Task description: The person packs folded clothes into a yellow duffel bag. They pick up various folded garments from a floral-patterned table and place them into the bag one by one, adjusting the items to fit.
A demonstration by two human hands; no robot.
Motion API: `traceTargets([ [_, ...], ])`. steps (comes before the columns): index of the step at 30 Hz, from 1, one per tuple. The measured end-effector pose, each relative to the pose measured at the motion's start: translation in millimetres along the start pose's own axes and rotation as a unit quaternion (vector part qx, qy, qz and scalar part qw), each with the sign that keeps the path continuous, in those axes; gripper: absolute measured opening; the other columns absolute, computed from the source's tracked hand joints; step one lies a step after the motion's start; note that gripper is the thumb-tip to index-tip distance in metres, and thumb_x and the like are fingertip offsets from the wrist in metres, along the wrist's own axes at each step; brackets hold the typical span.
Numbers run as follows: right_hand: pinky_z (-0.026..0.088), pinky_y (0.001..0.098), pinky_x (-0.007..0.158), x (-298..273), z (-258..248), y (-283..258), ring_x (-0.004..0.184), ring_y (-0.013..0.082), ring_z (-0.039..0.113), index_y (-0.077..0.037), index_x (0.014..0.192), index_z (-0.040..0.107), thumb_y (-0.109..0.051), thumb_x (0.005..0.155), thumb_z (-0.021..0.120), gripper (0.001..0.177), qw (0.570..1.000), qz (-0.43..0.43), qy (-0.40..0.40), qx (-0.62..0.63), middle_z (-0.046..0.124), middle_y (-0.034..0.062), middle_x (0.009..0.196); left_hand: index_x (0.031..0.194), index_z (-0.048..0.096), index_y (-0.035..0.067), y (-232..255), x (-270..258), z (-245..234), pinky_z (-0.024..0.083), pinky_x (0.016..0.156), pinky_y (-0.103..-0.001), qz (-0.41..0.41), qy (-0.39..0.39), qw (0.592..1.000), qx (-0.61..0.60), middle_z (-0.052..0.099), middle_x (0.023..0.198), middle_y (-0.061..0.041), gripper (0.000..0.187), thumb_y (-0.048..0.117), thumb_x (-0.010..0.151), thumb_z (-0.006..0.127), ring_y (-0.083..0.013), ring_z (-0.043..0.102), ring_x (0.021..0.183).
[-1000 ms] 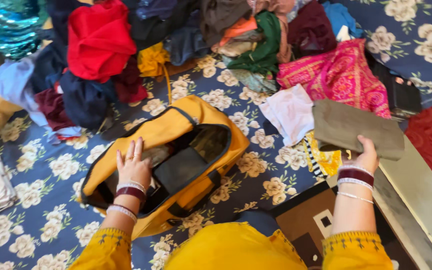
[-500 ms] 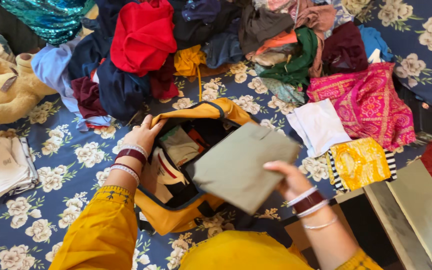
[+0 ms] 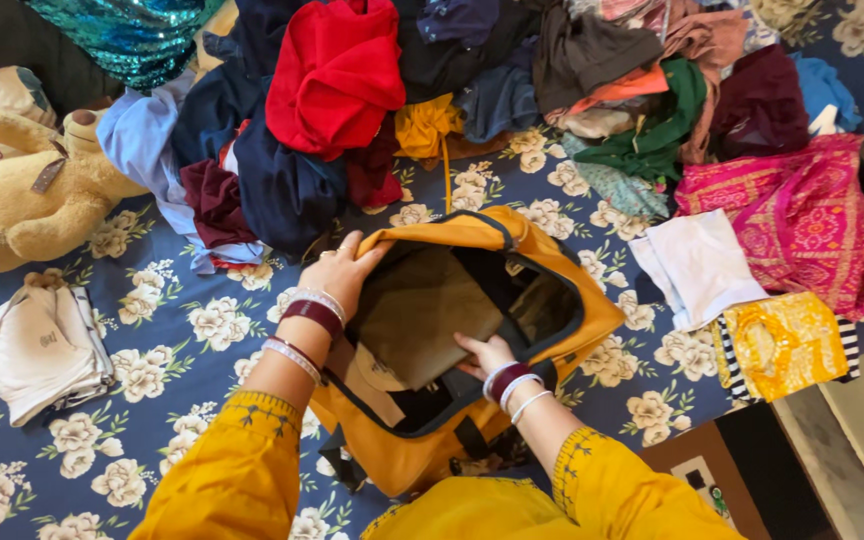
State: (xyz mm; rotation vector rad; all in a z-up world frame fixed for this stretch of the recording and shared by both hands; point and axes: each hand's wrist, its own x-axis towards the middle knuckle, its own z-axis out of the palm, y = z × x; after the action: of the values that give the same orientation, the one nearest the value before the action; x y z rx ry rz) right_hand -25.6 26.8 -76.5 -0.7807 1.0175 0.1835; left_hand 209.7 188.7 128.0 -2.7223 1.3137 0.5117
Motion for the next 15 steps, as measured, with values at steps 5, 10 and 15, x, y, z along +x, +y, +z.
traceTargets([
  [5,0.053,0.0488,0.095,17.9,-11.2,2.4,0.111,0.0255,0.067,-0.006,0.123,0.061,-0.019,0.08,0.082,0.049,1.0,-0.002,0.008,-0.012,0.071,0.0068,0.118,0.154,0.032,0.044,-7.1,-11.9,11.4,0.058,0.085,-0.043,0.02,0.026,0.999,-0.039,0.038,0.156,-0.014,0.089,0.001,0.082,0.062,-0.037,0.065,0.11],
  [10,0.043,0.0495,0.112,-42.6,34.7,-4.3,0.13,0.0381,0.05,-0.001,0.144,0.04,-0.034,0.061,0.095,0.104,0.797,-0.336,0.344,-0.366,0.051,0.0232,0.14,0.156,0.033,0.038,-4.8,-24.8,19.8,0.056,0.09,-0.044,0.049,0.086,0.993,-0.071,0.042,0.152,-0.02,0.094,-0.001,0.076,0.063,-0.0392,0.065,0.109],
  [15,0.008,0.0731,0.115,-87.8,79.3,-11.8,0.155,0.0414,0.002,-0.022,0.16,0.009,-0.068,0.058,0.087,0.136,0.626,-0.274,0.198,-0.702,-0.004,0.0214,0.166,0.156,0.037,0.035,8.1,-36.0,47.6,0.052,0.097,-0.046,0.031,0.131,0.988,-0.081,0.045,0.15,-0.023,0.088,0.001,0.079,0.063,-0.0395,0.062,0.116],
])
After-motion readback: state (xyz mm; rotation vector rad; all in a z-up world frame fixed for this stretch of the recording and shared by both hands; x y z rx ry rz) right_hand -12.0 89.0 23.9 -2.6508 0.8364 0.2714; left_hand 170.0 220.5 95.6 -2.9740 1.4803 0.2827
